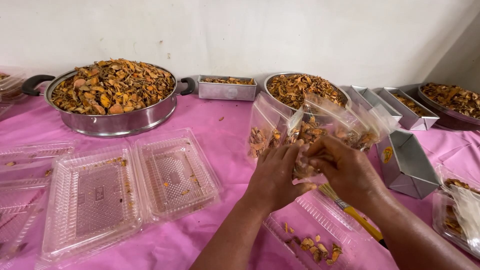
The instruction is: Packaging dried herbs into small plastic bags and using a brush to gather stray pieces.
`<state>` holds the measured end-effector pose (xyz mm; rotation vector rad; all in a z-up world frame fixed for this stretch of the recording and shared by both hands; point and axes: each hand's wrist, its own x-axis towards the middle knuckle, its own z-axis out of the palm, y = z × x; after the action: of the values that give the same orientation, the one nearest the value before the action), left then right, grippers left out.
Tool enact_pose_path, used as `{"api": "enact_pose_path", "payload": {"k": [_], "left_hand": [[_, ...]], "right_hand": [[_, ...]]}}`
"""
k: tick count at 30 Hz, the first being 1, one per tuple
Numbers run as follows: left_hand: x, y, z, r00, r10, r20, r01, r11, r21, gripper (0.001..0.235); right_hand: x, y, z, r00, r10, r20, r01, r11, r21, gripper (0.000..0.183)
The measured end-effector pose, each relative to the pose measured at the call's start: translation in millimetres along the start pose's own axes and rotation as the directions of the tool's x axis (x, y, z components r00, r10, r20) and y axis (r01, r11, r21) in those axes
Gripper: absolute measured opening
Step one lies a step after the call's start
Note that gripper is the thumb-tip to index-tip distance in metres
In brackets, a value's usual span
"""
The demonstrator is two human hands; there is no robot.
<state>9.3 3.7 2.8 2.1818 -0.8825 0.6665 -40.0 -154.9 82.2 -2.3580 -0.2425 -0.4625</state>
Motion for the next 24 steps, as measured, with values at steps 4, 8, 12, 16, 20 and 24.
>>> {"api": "enact_pose_path", "payload": {"k": [4,8,12,16,20,24], "left_hand": [[4.3,-1.9,-3.9,0.989,0.079,-0.124,-0.108,0.963,-0.249,0.091],[6.6,4.2,-10.3,0.996,0.016,-0.087,-0.042,0.953,-0.299,0.092],[6.5,12.0,-19.2,0.998,-0.045,-0.038,0.028,0.926,-0.378,0.089],[2.5,14.3,-17.2,0.998,-0.038,0.050,0.054,0.929,-0.366,0.087],[2.0,18.2,-14.9,0.995,0.005,0.096,0.037,0.905,-0.423,0.072],[1.6,16.2,-11.8,0.993,0.029,0.114,0.015,0.931,-0.365,0.079]], "right_hand": [[0.0,-23.6,-18.2,0.999,-0.012,0.036,0.012,1.000,0.017,0.011],[-1.7,-13.2,-32.3,0.956,-0.295,0.012,0.294,0.955,0.038,0.016],[-6.6,1.8,-46.5,0.955,-0.247,0.162,0.285,0.917,-0.278,0.024],[-1.5,13.9,-38.8,0.878,-0.291,0.380,0.400,0.883,-0.247,0.021],[2.5,18.1,-37.8,0.867,-0.185,0.463,0.337,0.902,-0.271,0.037],[2.0,15.8,-35.4,0.878,0.019,0.478,0.211,0.882,-0.422,0.042]]}}
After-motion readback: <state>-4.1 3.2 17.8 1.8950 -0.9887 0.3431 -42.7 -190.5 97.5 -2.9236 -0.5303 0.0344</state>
